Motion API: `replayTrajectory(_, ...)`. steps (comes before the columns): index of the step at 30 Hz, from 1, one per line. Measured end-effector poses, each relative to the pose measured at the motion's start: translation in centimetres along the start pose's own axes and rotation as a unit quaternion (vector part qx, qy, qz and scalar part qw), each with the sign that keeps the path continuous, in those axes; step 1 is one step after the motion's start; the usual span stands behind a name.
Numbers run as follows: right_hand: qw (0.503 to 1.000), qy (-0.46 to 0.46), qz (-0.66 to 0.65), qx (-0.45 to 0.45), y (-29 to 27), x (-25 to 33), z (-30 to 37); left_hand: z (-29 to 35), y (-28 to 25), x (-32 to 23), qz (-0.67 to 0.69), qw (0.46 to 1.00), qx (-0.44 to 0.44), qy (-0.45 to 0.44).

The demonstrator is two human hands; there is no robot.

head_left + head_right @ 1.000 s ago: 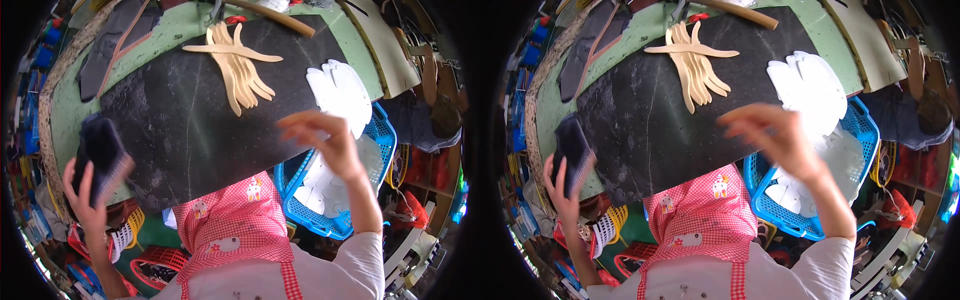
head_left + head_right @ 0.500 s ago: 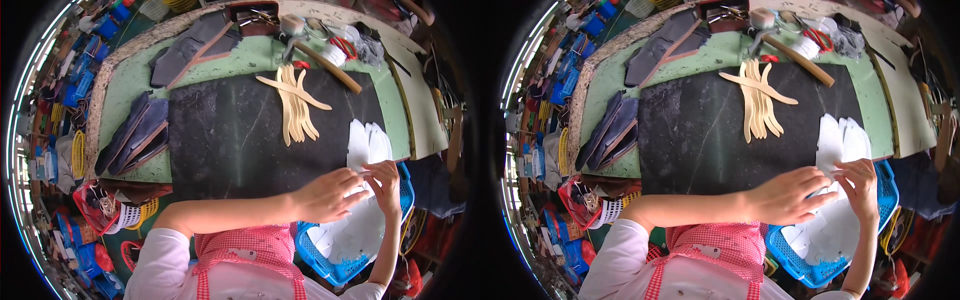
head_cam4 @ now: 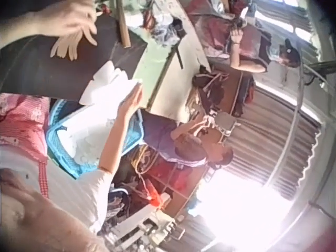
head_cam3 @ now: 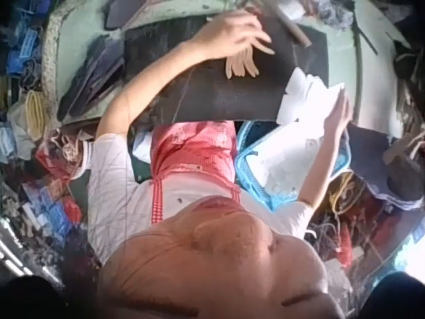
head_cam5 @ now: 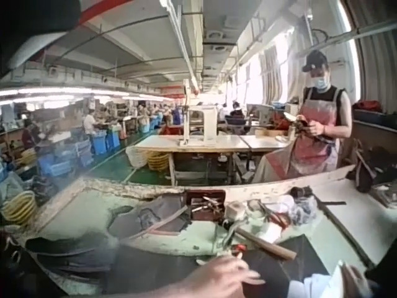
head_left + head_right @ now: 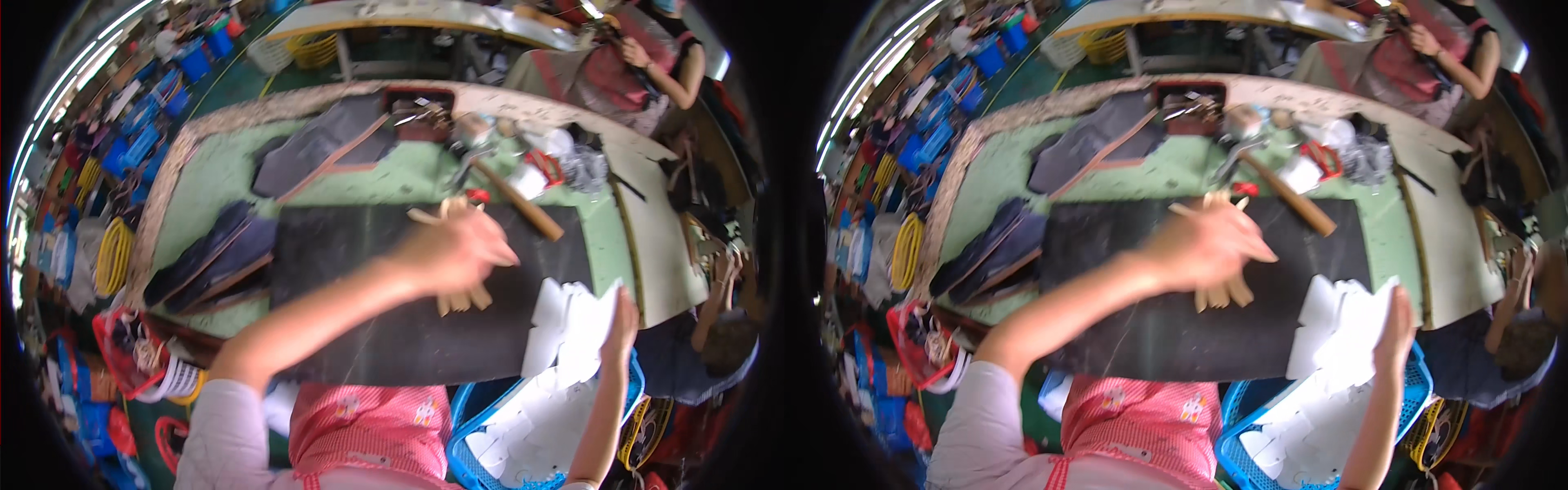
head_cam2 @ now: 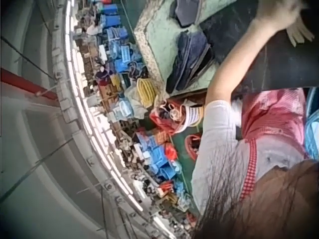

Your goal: Assemble shoe upper components by manually inserting linings and applying reinforcement strips.

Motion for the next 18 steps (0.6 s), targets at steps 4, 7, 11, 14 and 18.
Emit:
replayTrajectory(4,0.951,0.167,-0.173,0.192,6.8,-0.2,6.8,6.3,-17.4,15.4,-0.380,0.893,-0.123,-0.209)
replayTrajectory(7,0.942,0.191,-0.153,0.232,8.7,-0.1,7.7,18.4,-26.5,25.1,-0.445,0.794,-0.127,-0.395)
replayTrajectory(11,0.948,0.192,-0.104,0.232,9.1,0.1,8.4,22.5,-25.2,28.9,-0.035,0.866,-0.203,-0.455)
replayTrajectory(14,0.931,0.283,-0.135,0.189,10.9,0.7,10.7,22.4,-26.2,25.2,0.113,0.793,-0.364,-0.476)
replayTrajectory(18,0.873,0.277,-0.208,0.342,13.8,1.0,13.6,18.7,-26.7,21.6,0.002,0.924,-0.149,-0.351)
Point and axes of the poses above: each hand's wrist, its own z-axis away from the middle knuckle, its own y-axis out of the palm, x = y × z, the point moved 9 cm from there along -z, towards the middle knuckle, and after that the axes turned 3 degrees about y, right-handed, at the moved point
